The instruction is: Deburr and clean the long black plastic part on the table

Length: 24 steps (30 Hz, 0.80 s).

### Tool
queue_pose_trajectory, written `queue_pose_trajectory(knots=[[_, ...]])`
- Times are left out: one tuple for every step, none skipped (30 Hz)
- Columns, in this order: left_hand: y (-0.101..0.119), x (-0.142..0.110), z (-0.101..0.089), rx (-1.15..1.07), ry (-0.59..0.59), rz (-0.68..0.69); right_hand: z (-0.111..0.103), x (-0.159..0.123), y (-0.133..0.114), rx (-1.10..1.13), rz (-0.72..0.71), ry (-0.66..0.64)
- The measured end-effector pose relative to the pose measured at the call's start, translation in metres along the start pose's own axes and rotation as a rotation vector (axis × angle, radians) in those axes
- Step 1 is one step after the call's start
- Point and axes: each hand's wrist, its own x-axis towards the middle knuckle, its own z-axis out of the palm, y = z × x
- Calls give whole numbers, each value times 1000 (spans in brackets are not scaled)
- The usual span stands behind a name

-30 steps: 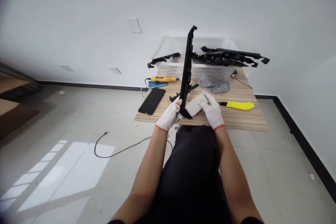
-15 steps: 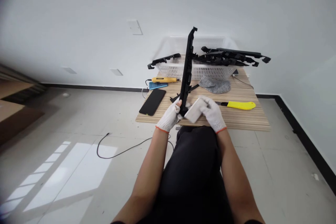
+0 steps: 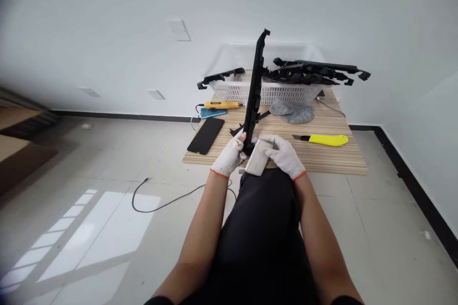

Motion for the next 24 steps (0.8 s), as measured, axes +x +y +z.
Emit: queue_pose_trajectory(knots=[[0, 0, 0, -3, -18, 4, 0, 0, 0, 1, 2, 14], [0, 0, 0, -7, -35, 6, 1, -1, 0, 3, 16, 63], [0, 0, 0, -8, -44, 5, 1, -1, -1, 2, 35, 111], [0, 1, 0, -6, -45, 1, 1, -2, -1, -7, 50, 123], [-1, 1, 0, -1, -38, -1, 1, -2, -2, -24, 57, 90], [-1, 1, -1, 4, -29, -2, 0, -3, -2, -38, 56, 46], [-1, 2, -1, 10, -22, -1, 0, -3, -2, -40, 52, 30], [-2, 2, -2, 17, -18, -1, 0, -3, -1, -29, 47, 64], [-2, 2, -3, 25, -17, 0, 0, -2, -1, -17, 39, 121], [-2, 2, -3, 34, -13, 0, 0, -2, 0, -12, 31, 152], [-3, 3, -3, 47, -9, 1, 0, -1, 0, -16, 23, 135], [-3, 3, -4, 60, -2, 4, 0, -1, 0, -25, 21, 79], [-3, 3, -4, 72, 4, 6, 1, -1, 0, -30, 24, 30], [-4, 3, -4, 80, 7, 8, 1, -1, 0, -24, 30, 28], [-4, 3, -5, 86, 5, 13, 1, -1, -1, -8, 36, 74], [-4, 4, -5, 89, 2, 21, 1, -1, -2, 5, 40, 127], [-4, 4, -6, 94, -1, 30, 1, -2, -3, 5, 46, 140], [-4, 4, -6, 103, 0, 39, 1, -2, -4, -8, 57, 92], [-4, 3, -7, 112, 0, 49, 1, -2, -5, -22, 71, 7], [-4, 3, -7, 114, 4, 52, 1, -3, -6, -27, 85, -65], [-4, 3, -7, 110, 12, 47, 1, -3, -6, -14, 94, -71], [-4, 2, -7, 99, 22, 35, 2, -3, -7, 14, 91, -4], [-3, 2, -7, 86, 31, 19, 2, -3, -7, 41, 81, 98], [-3, 2, -6, 72, 37, 10, 2, -3, -7, 55, 70, 169]])
